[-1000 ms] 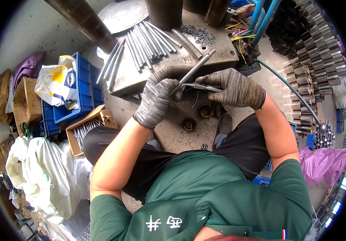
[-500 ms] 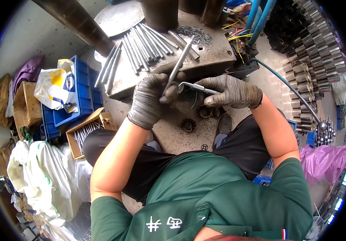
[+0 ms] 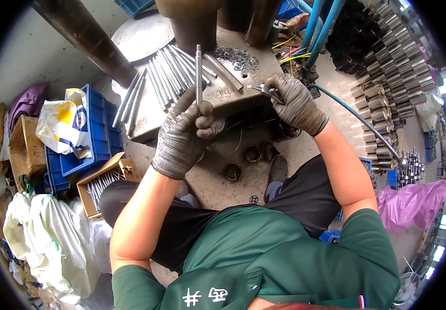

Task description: The person cleans metal rods using a tool and places them into a storage container.

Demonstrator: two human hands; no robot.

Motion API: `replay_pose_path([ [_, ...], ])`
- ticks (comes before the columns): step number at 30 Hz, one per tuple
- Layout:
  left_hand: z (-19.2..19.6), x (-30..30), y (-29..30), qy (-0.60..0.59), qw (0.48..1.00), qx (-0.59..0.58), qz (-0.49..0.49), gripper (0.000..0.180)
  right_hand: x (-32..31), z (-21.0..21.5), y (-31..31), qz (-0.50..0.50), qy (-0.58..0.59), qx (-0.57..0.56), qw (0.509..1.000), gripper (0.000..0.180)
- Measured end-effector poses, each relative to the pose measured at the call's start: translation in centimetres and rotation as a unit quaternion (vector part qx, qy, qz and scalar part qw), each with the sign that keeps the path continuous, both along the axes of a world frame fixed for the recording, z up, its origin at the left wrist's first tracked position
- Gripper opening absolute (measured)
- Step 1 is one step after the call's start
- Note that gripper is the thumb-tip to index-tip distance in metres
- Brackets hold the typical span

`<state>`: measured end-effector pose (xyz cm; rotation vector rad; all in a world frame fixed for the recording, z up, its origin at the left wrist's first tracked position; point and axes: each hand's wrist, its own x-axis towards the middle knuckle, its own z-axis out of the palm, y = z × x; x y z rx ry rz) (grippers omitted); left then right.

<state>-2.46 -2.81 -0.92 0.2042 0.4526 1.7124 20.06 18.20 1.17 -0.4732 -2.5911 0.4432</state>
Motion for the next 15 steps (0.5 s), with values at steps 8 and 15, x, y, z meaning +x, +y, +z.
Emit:
replay_pose_path([
  [8,0.7,-0.2,0.2,-0.056,0.985,0.142,-0.084,0.055,-1.6,-2.0,0.9,0.016,-0.048,0.076,0.996,0.031],
  [15,1.4,-0.7,-0.8,-0.006,0.991,0.103,-0.086,0.072,-2.5,-2.7,0.2,0.004,-0.041,0.147,0.988,0.024],
])
